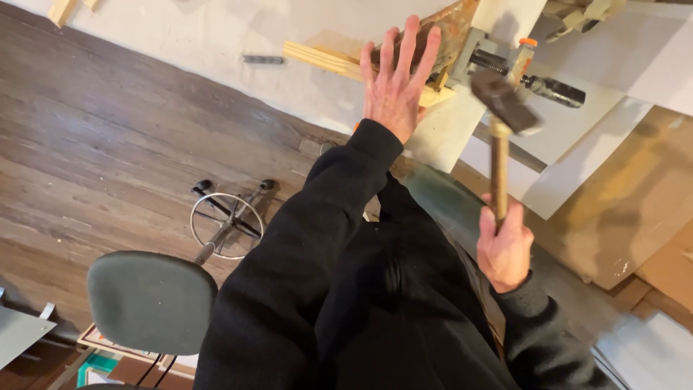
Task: Assembling wooden frame pieces using wood glue and a miter clamp at a workshop station.
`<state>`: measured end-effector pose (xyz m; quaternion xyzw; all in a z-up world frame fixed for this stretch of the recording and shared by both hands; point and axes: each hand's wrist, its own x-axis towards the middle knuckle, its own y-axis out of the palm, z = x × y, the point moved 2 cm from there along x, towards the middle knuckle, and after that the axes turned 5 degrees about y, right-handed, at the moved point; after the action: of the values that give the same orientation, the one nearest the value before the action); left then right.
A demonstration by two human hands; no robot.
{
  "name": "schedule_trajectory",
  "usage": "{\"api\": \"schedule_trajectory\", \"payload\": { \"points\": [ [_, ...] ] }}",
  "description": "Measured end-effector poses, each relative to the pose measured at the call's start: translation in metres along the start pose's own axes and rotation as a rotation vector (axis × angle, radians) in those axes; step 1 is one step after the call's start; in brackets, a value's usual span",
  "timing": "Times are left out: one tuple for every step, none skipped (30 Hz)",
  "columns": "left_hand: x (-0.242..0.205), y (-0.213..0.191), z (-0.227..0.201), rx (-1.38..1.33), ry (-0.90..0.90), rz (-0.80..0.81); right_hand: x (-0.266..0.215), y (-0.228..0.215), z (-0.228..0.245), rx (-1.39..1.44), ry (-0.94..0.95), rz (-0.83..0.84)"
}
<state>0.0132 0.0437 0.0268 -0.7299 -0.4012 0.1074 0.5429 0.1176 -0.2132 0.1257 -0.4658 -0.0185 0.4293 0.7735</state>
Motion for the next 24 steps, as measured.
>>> {"api": "schedule_trajectory", "payload": {
  "points": [
    [0.004,-0.003,-0.002,0.003,0.002,-0.006,0.007,0.001,0.0,0.002,-0.005,-0.003],
    [0.005,-0.007,-0.004,-0.009,-0.018,0.036,0.011,0.003,-0.001,-0.042,0.007,0.032],
    [0.006,-0.01,-0.006,-0.02,-0.038,0.078,0.016,0.005,-0.002,-0.085,0.018,0.067],
    [0.003,-0.008,-0.007,-0.02,-0.041,0.081,0.012,0.0,-0.001,-0.085,0.019,0.072],
    [0.001,-0.007,-0.008,0.009,-0.036,0.083,0.008,-0.005,0.001,-0.074,-0.024,0.07],
    [0.003,-0.005,-0.007,0.041,-0.023,0.076,0.009,-0.009,0.004,-0.059,-0.073,0.06],
    [0.005,-0.004,-0.003,0.043,-0.02,0.071,0.011,-0.008,0.004,-0.057,-0.077,0.055],
    [0.004,-0.004,-0.003,0.029,-0.015,0.061,0.009,-0.009,0.004,-0.031,-0.074,0.022],
    [0.002,-0.003,-0.003,0.015,-0.01,0.051,0.007,-0.01,0.003,-0.005,-0.072,-0.011],
    [0.003,-0.006,-0.004,0.018,-0.01,0.05,0.011,-0.006,0.001,-0.004,-0.074,-0.011],
    [0.003,-0.009,-0.005,0.012,-0.024,0.077,0.016,-0.001,-0.003,-0.059,-0.029,0.038],
    [0.005,-0.012,-0.007,0.005,-0.038,0.102,0.022,0.003,-0.006,-0.115,0.014,0.084],
    [0.007,-0.008,-0.004,0.008,-0.038,0.099,0.021,0.001,-0.007,-0.114,0.01,0.083],
    [0.005,-0.004,-0.004,0.031,-0.032,0.096,0.018,-0.001,-0.009,-0.117,-0.016,0.093],
    [0.004,0.001,-0.003,0.054,-0.027,0.093,0.015,-0.003,-0.01,-0.121,-0.042,0.103],
    [0.003,0.001,-0.002,0.053,-0.029,0.094,0.014,-0.003,-0.012,-0.122,-0.042,0.106],
    [0.003,0.001,-0.001,0.03,-0.018,0.066,0.013,-0.004,-0.012,-0.068,-0.079,0.058],
    [0.003,0.001,-0.001,0.003,-0.003,0.04,0.01,-0.006,-0.013,-0.014,-0.113,0.007],
    [0.003,-0.004,-0.005,0.0,-0.003,0.042,0.014,-0.006,-0.015,-0.015,-0.109,0.007],
    [0.005,-0.008,-0.006,0.005,-0.019,0.081,0.022,-0.002,-0.017,-0.055,-0.064,0.068],
    [0.007,-0.013,-0.007,0.011,-0.035,0.121,0.03,0.001,-0.018,-0.095,-0.019,0.13],
    [0.004,-0.007,-0.007,0.008,-0.036,0.124,0.028,-0.004,-0.013,-0.097,-0.015,0.132],
    [0.002,-0.003,-0.007,0.006,-0.031,0.093,0.026,-0.009,-0.008,-0.119,0.011,0.168],
    [0.002,0.001,-0.003,0.013,-0.025,0.056,0.028,-0.012,-0.002,-0.135,0.029,0.203]
  ]
}}
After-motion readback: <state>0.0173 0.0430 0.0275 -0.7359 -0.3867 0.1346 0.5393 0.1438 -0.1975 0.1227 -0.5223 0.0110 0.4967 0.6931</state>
